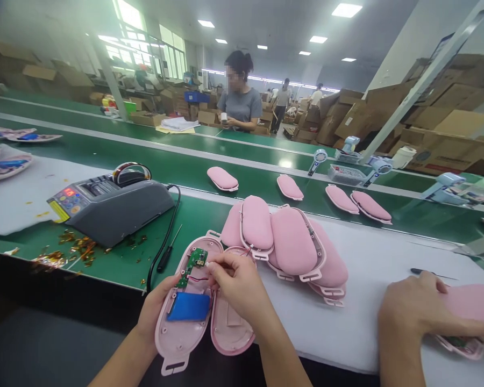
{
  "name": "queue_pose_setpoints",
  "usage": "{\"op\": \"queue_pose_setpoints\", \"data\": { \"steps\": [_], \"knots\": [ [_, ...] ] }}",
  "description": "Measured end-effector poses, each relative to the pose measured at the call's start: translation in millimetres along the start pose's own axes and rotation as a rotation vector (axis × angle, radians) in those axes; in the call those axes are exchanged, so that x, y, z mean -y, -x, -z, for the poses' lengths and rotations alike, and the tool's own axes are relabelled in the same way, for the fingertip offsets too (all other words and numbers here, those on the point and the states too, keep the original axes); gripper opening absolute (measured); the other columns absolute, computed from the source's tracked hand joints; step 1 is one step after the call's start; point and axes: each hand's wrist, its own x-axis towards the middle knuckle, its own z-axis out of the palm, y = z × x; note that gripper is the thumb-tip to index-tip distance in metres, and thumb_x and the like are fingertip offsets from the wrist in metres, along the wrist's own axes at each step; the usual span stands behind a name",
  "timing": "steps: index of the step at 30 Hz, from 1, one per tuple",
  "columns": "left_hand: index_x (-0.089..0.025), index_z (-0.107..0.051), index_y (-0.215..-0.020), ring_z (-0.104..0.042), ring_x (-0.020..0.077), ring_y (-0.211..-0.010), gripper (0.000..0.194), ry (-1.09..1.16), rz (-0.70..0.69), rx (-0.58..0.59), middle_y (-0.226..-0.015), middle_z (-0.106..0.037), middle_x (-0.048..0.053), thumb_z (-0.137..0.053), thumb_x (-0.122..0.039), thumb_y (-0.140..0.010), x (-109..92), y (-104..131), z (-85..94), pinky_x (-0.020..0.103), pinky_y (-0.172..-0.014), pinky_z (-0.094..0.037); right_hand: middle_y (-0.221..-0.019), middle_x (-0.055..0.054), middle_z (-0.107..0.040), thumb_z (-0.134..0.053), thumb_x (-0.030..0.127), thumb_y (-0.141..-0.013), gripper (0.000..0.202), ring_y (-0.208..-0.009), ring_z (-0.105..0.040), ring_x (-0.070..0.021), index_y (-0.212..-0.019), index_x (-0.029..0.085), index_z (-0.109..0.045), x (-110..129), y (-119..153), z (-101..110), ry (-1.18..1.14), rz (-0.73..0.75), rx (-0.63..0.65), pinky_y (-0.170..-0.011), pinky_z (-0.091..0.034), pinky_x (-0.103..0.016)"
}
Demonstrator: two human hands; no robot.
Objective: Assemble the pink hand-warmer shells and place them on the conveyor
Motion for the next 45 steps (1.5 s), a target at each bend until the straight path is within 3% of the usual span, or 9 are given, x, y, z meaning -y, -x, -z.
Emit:
{"op": "queue_pose_setpoints", "data": {
  "steps": [6,12,17,23,27,31,39,45],
  "knots": [
    [-0.010,-0.072,-0.098,-0.065,0.0314,-0.101,0.028,0.007,-0.020,-0.001,-0.093,-0.074,0.013,-0.062,-0.029,-0.080,1.4,2.9,-3.3,0.044,-0.095,-0.046,-0.072,-0.001,-0.065,-0.057,0.033,-0.079,0.018,-0.067,-0.064,-0.0160,-0.084,0.017,-0.064,0.1,-0.8,0.0,0.106,0.042,-0.020,-0.057,-0.049,-0.024],
    [-0.009,-0.071,-0.098,-0.065,0.0320,-0.102,0.031,0.006,-0.034,-0.028,-0.089,-0.074,0.012,-0.063,-0.031,-0.079,5.5,3.2,-8.8,0.043,-0.093,-0.047,-0.064,-0.002,-0.061,-0.047,0.036,-0.086,0.021,-0.056,-0.058,-0.0162,-0.088,0.020,-0.060,-8.6,3.0,-3.5,0.290,0.137,-0.198,-0.051,-0.041,-0.026],
    [-0.007,-0.071,-0.095,-0.064,0.0311,-0.103,0.028,-0.007,-0.074,-0.020,-0.093,-0.074,0.013,-0.065,-0.029,-0.078,10.9,2.6,-10.3,0.039,-0.096,-0.045,-0.056,0.003,-0.055,-0.045,0.033,-0.085,0.020,-0.049,-0.052,-0.0132,-0.072,0.021,-0.054,-9.7,3.2,-2.1,0.310,0.089,-0.066,-0.049,-0.040,-0.024],
    [-0.015,-0.068,-0.108,-0.066,0.0266,-0.099,0.033,-0.035,-0.146,-0.036,-0.102,-0.073,0.008,-0.069,-0.022,-0.076,13.6,3.2,-14.7,0.036,-0.094,-0.046,-0.054,0.006,-0.042,-0.048,0.027,-0.078,0.021,-0.050,-0.040,-0.0092,-0.059,0.020,-0.045,-2.1,-3.0,5.3,0.331,0.039,0.034,-0.049,-0.032,-0.022],
    [-0.019,-0.063,-0.118,-0.066,0.0263,-0.099,0.046,-0.058,-0.177,0.047,-0.096,-0.074,0.006,-0.071,-0.021,-0.073,15.5,2.4,-21.0,0.034,-0.093,-0.046,-0.059,0.005,-0.047,-0.048,0.026,-0.076,0.018,-0.059,-0.044,-0.0105,-0.060,0.019,-0.048,2.2,-3.8,10.2,0.344,0.012,0.054,-0.055,-0.034,-0.022],
    [-0.017,-0.068,-0.108,-0.066,0.0275,-0.097,0.036,-0.104,-0.154,0.035,-0.087,-0.074,0.007,-0.071,-0.026,-0.073,17.0,1.8,-22.2,0.036,-0.090,-0.047,-0.062,0.004,-0.048,-0.048,0.025,-0.074,0.014,-0.062,-0.045,-0.0114,-0.061,0.019,-0.050,3.7,-4.1,14.1,0.357,-0.008,0.061,-0.057,-0.034,-0.022],
    [-0.016,-0.068,-0.108,-0.066,0.0280,-0.096,0.037,-0.082,-0.122,-0.056,-0.094,-0.073,0.009,-0.071,-0.030,-0.074,16.7,-1.1,-25.7,0.036,-0.087,-0.049,-0.060,0.004,-0.044,-0.046,0.026,-0.071,0.015,-0.060,-0.042,-0.0110,-0.058,0.019,-0.045,-1.6,-9.9,13.2,0.303,0.005,0.080,-0.056,-0.033,-0.023],
    [-0.022,-0.059,-0.125,-0.065,0.0270,-0.100,0.049,-0.110,-0.149,-0.013,-0.106,-0.071,0.008,-0.068,-0.022,-0.077,15.8,-3.2,-23.4,0.034,-0.087,-0.049,-0.060,0.004,-0.043,-0.045,0.024,-0.070,0.014,-0.060,-0.042,-0.0112,-0.057,0.020,-0.042,-3.7,-10.3,15.5,0.315,-0.005,0.066,-0.058,-0.034,-0.023]
  ]
}}
